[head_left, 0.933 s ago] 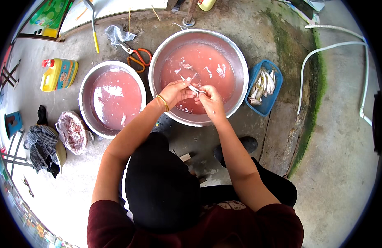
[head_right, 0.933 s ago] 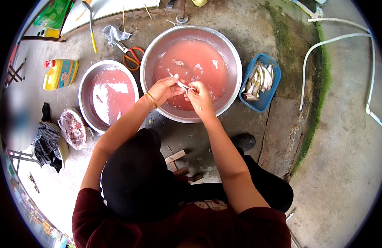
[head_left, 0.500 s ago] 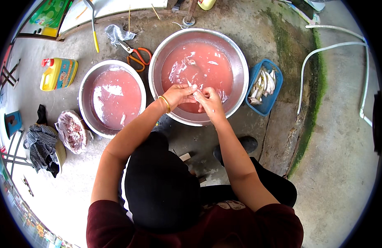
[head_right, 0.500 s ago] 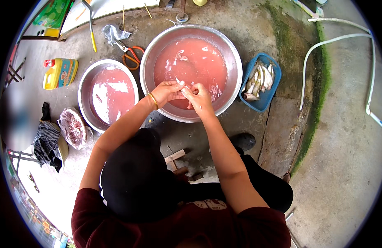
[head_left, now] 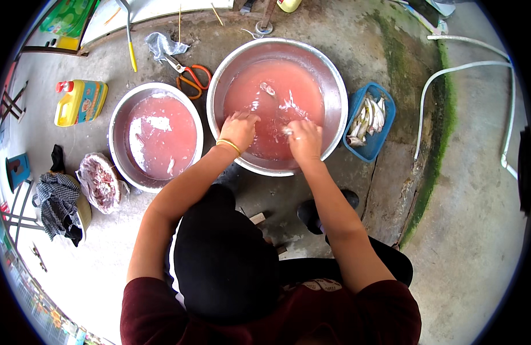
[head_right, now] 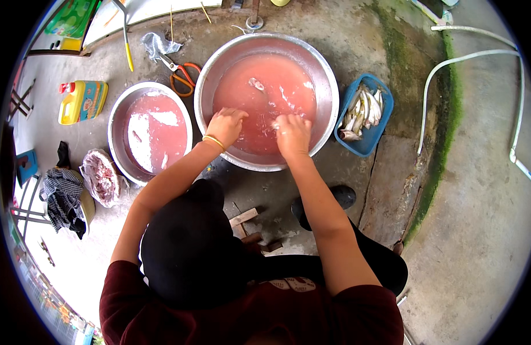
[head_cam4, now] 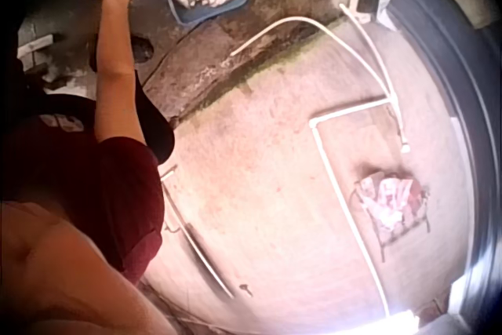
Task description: The person cleans small fish by hand in a large metal bowl filled with reddish water, scrubbing them and placing them into a blue tray. After finishing the fish, the person washes the metal bowl with a cloth and water, then rinses a pair of scissors in the bowl.
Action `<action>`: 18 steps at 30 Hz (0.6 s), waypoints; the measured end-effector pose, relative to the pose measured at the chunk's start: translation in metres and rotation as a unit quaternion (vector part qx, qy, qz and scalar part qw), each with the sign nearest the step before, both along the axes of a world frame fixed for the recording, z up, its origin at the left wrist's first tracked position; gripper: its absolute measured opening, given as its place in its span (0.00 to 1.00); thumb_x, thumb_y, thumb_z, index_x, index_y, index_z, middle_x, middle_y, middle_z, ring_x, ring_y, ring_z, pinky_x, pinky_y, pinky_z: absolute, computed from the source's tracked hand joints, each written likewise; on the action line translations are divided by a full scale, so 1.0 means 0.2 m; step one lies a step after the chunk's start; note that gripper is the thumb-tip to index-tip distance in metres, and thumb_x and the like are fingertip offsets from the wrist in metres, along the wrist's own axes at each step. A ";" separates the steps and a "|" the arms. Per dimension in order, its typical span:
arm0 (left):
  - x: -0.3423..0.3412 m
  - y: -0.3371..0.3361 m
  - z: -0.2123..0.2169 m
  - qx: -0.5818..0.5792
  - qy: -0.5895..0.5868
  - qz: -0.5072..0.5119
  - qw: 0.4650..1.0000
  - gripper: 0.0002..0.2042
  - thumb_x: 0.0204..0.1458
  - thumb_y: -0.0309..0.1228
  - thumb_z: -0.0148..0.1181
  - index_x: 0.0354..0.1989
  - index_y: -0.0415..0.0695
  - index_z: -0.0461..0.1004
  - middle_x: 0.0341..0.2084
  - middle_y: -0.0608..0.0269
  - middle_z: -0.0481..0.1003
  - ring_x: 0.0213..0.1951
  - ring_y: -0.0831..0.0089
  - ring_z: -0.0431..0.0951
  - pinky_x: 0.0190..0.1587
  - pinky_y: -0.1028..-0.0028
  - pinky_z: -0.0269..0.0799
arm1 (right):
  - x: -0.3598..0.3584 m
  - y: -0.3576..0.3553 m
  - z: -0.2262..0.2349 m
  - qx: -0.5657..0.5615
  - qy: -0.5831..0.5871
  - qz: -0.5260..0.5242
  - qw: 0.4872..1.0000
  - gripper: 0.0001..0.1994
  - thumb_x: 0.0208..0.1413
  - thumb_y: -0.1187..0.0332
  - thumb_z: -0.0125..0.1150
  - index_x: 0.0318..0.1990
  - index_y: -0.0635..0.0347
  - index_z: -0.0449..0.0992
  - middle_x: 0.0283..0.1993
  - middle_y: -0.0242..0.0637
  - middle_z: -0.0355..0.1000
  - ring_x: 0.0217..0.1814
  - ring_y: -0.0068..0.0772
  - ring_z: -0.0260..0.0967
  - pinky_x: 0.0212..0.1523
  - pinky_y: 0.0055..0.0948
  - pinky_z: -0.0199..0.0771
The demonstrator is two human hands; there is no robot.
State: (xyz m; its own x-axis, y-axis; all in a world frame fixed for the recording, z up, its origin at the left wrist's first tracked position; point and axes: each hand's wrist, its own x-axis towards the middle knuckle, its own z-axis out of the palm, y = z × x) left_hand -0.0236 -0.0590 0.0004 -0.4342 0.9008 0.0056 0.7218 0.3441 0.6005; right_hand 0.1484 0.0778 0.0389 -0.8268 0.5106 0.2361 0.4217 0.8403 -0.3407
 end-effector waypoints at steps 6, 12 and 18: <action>-0.14 -0.04 0.07 0.080 0.148 -0.024 0.986 0.09 0.43 0.24 0.55 0.32 0.49 0.78 0.34 0.66 0.77 0.42 0.63 0.75 0.50 0.63 0.67 | 0.17 0.39 0.29 0.044 0.134 -0.290 0.946 0.09 0.45 0.73 0.61 0.36 0.52 0.75 0.35 0.40 0.71 0.42 0.47 0.67 0.44 0.44 0.65; -0.13 -0.02 0.10 0.111 0.119 -0.051 0.985 0.08 0.43 0.24 0.56 0.31 0.50 0.78 0.33 0.67 0.77 0.42 0.67 0.76 0.50 0.65 0.67 | 0.17 0.55 0.21 0.012 0.155 -0.272 0.950 0.12 0.51 0.74 0.57 0.45 0.58 0.74 0.42 0.43 0.72 0.46 0.45 0.68 0.50 0.40 0.68; -0.13 -0.03 0.08 0.091 0.108 -0.050 0.989 0.07 0.43 0.26 0.57 0.30 0.50 0.78 0.31 0.66 0.77 0.40 0.65 0.76 0.47 0.65 0.68 | -0.42 0.31 -0.23 -0.245 -0.011 -0.182 0.952 0.25 0.55 0.60 0.61 0.59 0.54 0.66 0.55 0.50 0.65 0.55 0.53 0.66 0.56 0.44 0.67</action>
State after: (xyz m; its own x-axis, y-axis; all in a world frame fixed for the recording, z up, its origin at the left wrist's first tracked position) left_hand -0.0494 -0.0653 0.0167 -0.3144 0.9145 0.2547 0.8648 0.1652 0.4742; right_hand 0.0640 0.1406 -0.0064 -0.5762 0.8085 -0.1202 0.6665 0.3796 -0.6417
